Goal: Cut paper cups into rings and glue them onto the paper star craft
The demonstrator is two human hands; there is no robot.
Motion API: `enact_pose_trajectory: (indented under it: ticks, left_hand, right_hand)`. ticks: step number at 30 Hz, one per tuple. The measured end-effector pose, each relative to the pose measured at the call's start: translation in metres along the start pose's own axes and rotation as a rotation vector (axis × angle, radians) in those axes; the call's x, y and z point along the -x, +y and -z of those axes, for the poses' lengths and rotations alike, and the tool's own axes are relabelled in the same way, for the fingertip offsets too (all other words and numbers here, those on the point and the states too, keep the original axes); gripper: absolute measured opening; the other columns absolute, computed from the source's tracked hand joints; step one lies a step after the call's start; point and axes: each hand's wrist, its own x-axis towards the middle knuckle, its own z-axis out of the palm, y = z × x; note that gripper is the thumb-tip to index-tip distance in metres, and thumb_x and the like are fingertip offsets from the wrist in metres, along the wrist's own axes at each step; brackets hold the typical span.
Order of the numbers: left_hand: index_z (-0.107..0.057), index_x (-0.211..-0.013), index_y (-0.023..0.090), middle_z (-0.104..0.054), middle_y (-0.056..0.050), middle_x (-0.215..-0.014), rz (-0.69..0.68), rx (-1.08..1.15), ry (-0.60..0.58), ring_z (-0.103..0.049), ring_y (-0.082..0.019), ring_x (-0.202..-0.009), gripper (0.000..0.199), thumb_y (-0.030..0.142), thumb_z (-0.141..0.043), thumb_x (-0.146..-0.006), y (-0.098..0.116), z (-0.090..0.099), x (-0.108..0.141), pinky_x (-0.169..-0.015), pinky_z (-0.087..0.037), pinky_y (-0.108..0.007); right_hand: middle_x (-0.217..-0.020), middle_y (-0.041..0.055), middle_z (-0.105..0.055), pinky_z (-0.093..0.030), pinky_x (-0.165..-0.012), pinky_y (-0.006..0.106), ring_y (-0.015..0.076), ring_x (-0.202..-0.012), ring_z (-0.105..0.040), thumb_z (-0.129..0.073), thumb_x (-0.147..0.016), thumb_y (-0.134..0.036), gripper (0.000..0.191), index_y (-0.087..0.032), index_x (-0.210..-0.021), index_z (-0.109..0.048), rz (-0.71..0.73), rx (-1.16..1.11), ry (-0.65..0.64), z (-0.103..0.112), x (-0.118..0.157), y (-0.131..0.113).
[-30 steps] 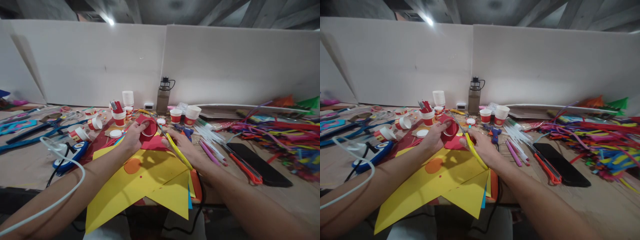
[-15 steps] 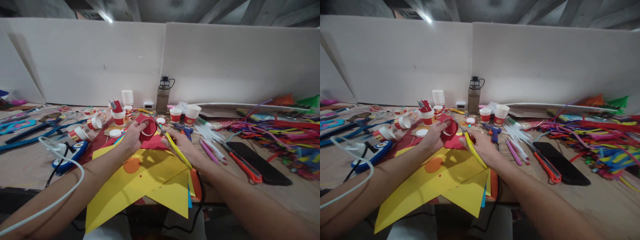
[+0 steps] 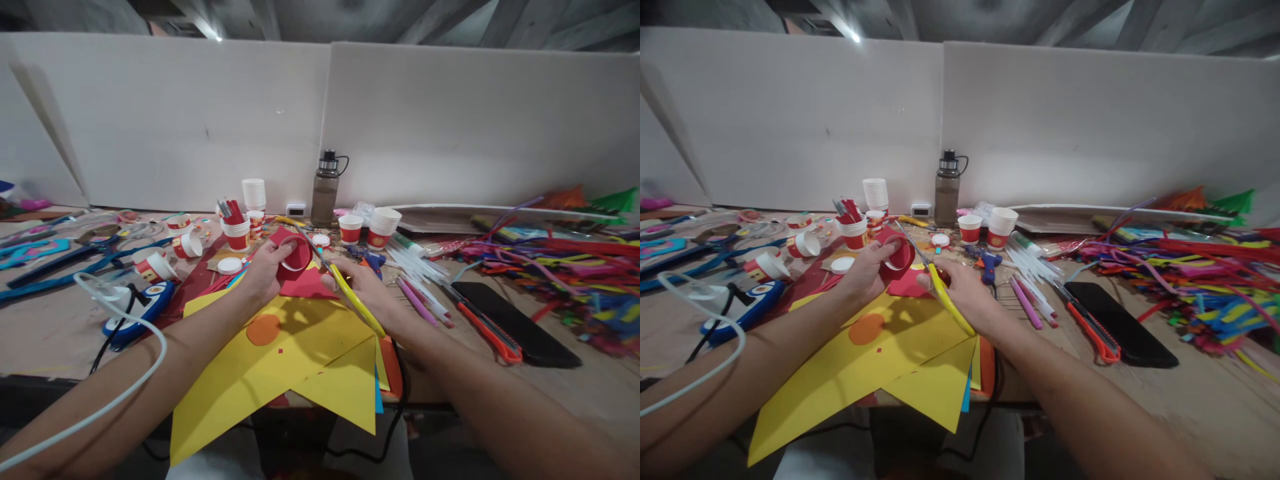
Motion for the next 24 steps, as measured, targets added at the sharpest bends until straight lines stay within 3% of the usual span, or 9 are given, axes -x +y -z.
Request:
enact_pose_trajectory:
  ticks: [5,18,24]
  left_hand:
    - [-0.066,-0.077,0.014,-0.070,0.000,-0.068,-0.004,-0.017,-0.019,-0.064,-0.010,-0.061,0.018,0.017,-0.077,-0.063,0.000,0.002,0.000,-0.063,-0.050,-0.021]
    - [-0.064,-0.075,0.012,-0.069,0.000,-0.066,0.001,-0.046,-0.047,-0.063,-0.010,-0.061,0.026,0.018,-0.083,-0.057,0.004,0.000,0.001,-0.063,-0.050,-0.021]
    - [-0.066,-0.076,0.012,-0.070,-0.001,-0.069,0.005,-0.062,-0.061,-0.064,-0.012,-0.063,0.028,0.020,-0.084,-0.056,0.005,-0.001,0.001,-0.064,-0.050,-0.023]
  right_hand:
    - [-0.079,0.0004,-0.055,-0.035,-0.064,0.026,0.0150,-0.071,-0.048,-0.051,-0.088,-0.054,0.037,-0.019,-0.080,-0.055,-0.016,0.001,-0.005,0.001,0.001,-0.002]
    - [-0.093,0.0043,-0.058,-0.042,-0.076,0.030,0.0181,-0.085,-0.053,-0.046,-0.089,-0.057,0.040,-0.019,-0.093,-0.056,0.008,-0.001,-0.049,0.004,0.001,-0.011]
    - [-0.079,0.0022,-0.055,-0.042,-0.065,0.030,0.0157,-0.072,-0.049,-0.043,-0.088,-0.062,0.042,-0.021,-0.086,-0.053,-0.061,-0.019,-0.067,0.005,0.002,-0.012]
